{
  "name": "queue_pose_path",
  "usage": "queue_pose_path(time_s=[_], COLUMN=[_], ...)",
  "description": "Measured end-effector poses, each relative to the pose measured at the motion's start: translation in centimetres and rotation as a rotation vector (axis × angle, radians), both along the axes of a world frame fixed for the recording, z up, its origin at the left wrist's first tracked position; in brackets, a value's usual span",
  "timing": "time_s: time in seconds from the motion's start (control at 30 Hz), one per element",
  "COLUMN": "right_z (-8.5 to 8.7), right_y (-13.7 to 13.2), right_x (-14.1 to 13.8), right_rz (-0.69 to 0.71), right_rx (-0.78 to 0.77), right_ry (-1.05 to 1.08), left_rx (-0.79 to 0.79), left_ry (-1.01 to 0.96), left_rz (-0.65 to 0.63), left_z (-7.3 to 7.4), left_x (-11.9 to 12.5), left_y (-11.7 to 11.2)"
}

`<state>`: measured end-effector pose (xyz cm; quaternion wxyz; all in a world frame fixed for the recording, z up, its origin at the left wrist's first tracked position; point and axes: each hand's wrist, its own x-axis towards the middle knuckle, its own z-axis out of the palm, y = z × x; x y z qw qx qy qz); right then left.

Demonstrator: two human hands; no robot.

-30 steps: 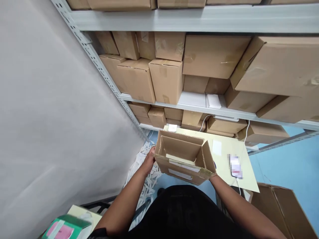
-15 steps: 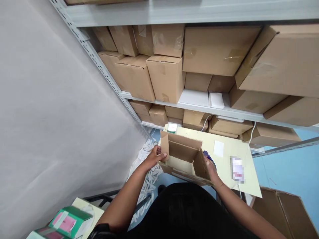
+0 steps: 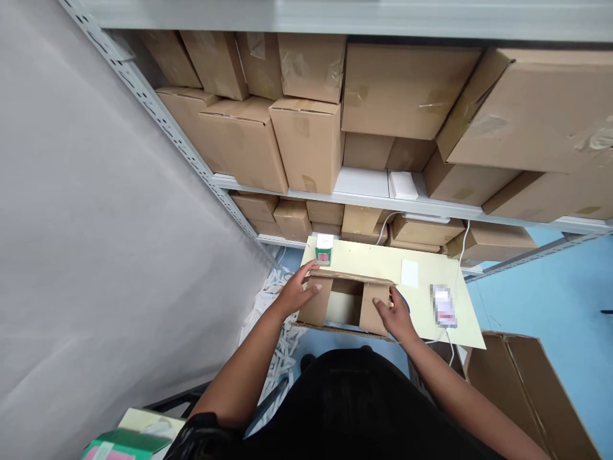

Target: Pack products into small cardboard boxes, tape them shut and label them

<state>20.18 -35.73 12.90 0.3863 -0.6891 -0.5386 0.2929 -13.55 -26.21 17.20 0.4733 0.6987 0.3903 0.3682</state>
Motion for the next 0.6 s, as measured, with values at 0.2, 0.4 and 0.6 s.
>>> queue_pose_path(time_s=[0.2,0.4,0.6], right_z=[-0.3,-1.1,-0.5], right_y=[-0.2,-0.5,-0.7], right_x=[0.4,0.5,1.1], right_rz=[-0.018,-0.04,0.003], right_rx=[0.024,0.083,0.044], right_ry=[0.036,0.028,-0.041], left_rx=[0.144,0.021,-0.032], left_ry=[0.101,0.413,0.626], left_rz=[-0.119,-0.345,-0.479], left_z=[0.0,2.4,5.1], left_x=[-2.1,-3.4,-3.5], left_y=[-1.9,-3.7,-3.8])
